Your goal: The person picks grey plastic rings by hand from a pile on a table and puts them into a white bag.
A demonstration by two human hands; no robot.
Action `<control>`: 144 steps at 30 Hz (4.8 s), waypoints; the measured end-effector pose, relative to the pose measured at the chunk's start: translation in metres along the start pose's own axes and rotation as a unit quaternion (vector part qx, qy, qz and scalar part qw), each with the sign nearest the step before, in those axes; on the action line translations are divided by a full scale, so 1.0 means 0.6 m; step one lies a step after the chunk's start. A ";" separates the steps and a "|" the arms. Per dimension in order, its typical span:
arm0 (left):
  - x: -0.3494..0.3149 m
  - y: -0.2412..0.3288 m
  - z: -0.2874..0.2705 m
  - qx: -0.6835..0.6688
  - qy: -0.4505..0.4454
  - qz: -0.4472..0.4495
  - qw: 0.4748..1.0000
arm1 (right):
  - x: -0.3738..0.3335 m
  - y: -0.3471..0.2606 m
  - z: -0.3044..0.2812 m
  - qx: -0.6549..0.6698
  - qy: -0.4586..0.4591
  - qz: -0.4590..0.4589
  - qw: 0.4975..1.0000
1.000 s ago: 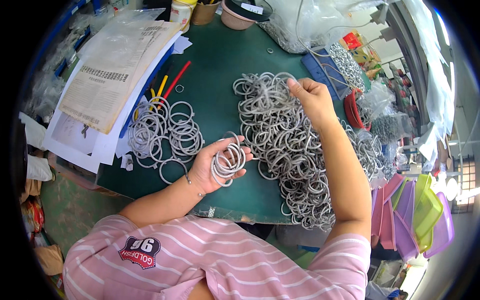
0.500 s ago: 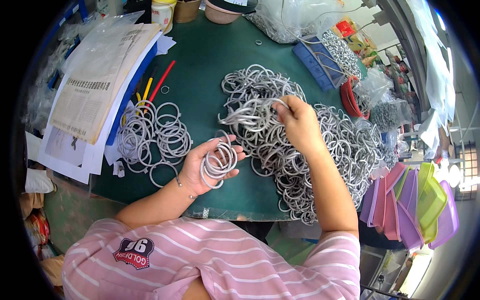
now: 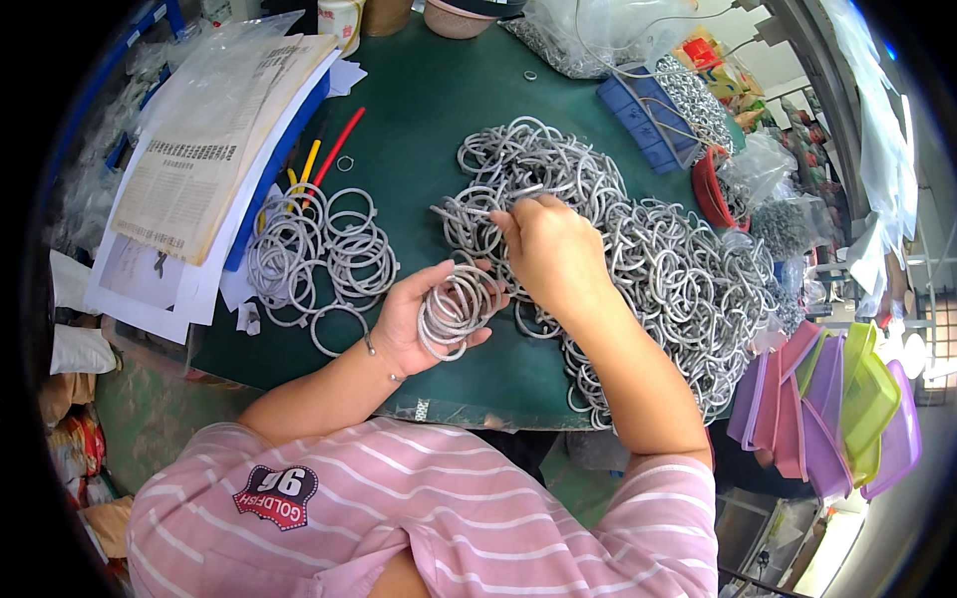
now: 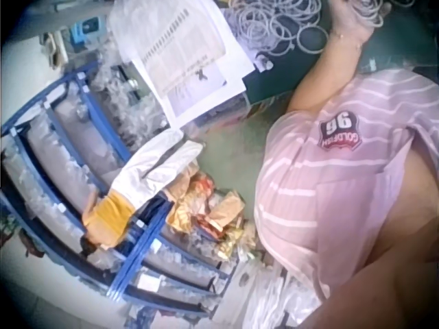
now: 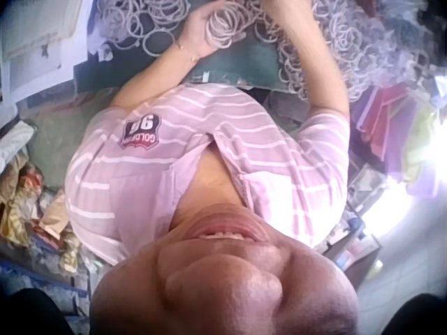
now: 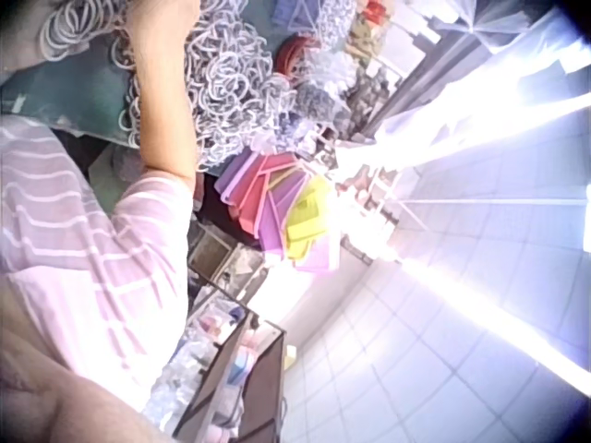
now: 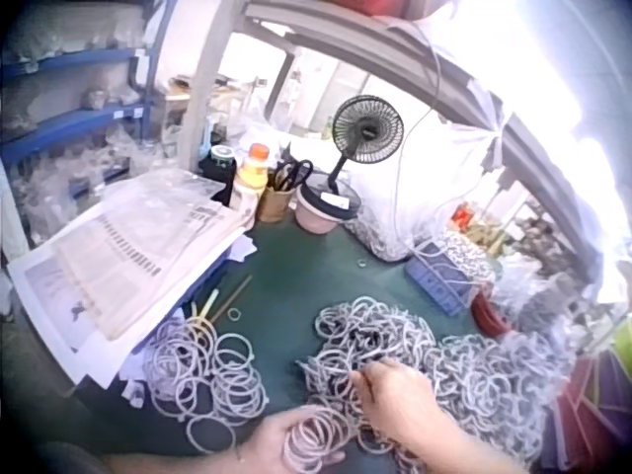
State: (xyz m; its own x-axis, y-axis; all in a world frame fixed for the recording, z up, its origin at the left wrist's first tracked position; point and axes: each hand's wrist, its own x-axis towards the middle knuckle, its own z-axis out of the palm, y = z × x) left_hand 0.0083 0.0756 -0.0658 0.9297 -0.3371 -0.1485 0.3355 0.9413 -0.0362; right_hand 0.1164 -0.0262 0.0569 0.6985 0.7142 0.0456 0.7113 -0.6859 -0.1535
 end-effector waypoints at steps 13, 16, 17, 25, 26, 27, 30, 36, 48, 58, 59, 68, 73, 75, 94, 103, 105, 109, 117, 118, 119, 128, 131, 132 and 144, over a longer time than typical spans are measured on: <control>0.000 -0.002 0.004 0.019 0.018 0.018 0.999 | -0.002 0.043 0.006 0.159 0.149 0.013 0.976; 0.003 -0.002 0.006 0.017 0.012 0.010 1.000 | -0.021 0.067 -0.014 0.275 0.269 0.085 0.919; 0.002 -0.001 0.003 0.013 0.010 0.013 1.000 | -0.026 0.071 -0.025 0.361 0.322 0.081 0.871; 0.000 -0.002 0.000 0.004 -0.001 0.010 1.000 | -0.041 -0.007 -0.004 0.141 -0.031 -0.126 0.981; 0.001 -0.002 -0.001 0.005 -0.008 0.010 1.000 | -0.022 -0.009 0.005 0.118 0.029 -0.124 0.985; 0.002 -0.004 -0.001 0.006 -0.003 0.007 1.000 | 0.001 -0.009 0.013 0.096 0.091 -0.119 0.984; 0.004 -0.005 -0.002 0.009 0.006 0.003 1.000 | 0.080 0.007 0.063 -0.036 0.215 -0.217 0.951; 0.003 0.002 -0.002 0.018 0.025 0.016 0.999 | 0.147 -0.012 0.058 -0.251 -0.113 -0.191 0.942; 0.000 -0.003 0.005 0.023 0.032 0.020 0.999 | 0.005 0.059 -0.021 0.043 0.072 -0.056 0.995; 0.004 0.000 0.004 0.035 0.011 0.028 0.999 | -0.036 0.052 0.019 0.437 0.304 0.011 0.847; 0.004 0.000 0.004 0.033 0.009 0.031 0.999 | -0.052 0.045 0.026 0.419 0.326 0.016 0.848; 0.000 -0.012 0.006 0.089 0.018 0.044 0.995 | -0.176 -0.032 0.061 0.180 0.206 -0.117 0.955; -0.020 -0.012 -0.028 0.069 0.011 0.023 0.997 | -0.182 -0.051 0.080 0.187 0.183 -0.173 0.949; -0.026 -0.002 -0.022 0.097 0.041 0.026 0.994 | -0.176 -0.039 0.087 0.228 0.226 -0.108 0.941; -0.096 0.100 0.197 0.343 0.113 0.212 0.908 | -0.059 0.012 0.027 0.494 0.199 0.094 0.841; -0.072 -0.032 0.192 0.234 -0.003 -0.018 0.972 | -0.235 0.017 0.047 0.822 -0.020 0.133 0.553; -0.055 -0.062 0.193 0.243 0.001 -0.050 0.969 | -0.260 0.012 0.050 0.860 -0.020 0.129 0.494; -0.046 -0.113 0.165 0.225 0.039 -0.120 0.966 | -0.328 0.026 0.064 0.878 -0.017 0.187 0.440; -0.100 -0.224 0.031 0.178 0.145 -0.282 0.932 | -0.494 0.034 0.149 0.842 -0.121 0.338 0.402; -0.105 -0.233 0.016 0.195 0.158 -0.273 0.929 | -0.502 0.038 0.170 0.840 -0.123 0.359 0.387; -0.106 -0.241 0.001 0.214 0.171 -0.263 0.925 | -0.502 0.047 0.194 0.836 -0.128 0.370 0.385; -0.052 -0.267 -0.182 0.161 0.308 -0.059 0.936 | -0.419 0.101 0.305 0.814 -0.033 0.452 0.363; -0.014 -0.241 -0.199 0.095 0.292 0.039 0.951 | -0.408 0.131 0.343 0.857 -0.030 0.406 0.316; -0.003 -0.233 -0.204 0.073 0.281 0.057 0.955 | -0.402 0.131 0.351 0.853 -0.011 0.409 0.324; 0.023 -0.264 -0.230 0.464 0.306 -0.091 0.826 | -0.414 0.118 0.320 0.261 -0.380 0.081 0.884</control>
State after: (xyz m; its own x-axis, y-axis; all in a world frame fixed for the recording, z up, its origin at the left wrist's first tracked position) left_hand -0.0527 -0.0757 -0.1983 0.6956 -0.1320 -0.7062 0.6971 0.3621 0.6189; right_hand -0.0215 -0.2254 -0.1549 0.3929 0.6362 -0.6640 0.3356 -0.7715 -0.5406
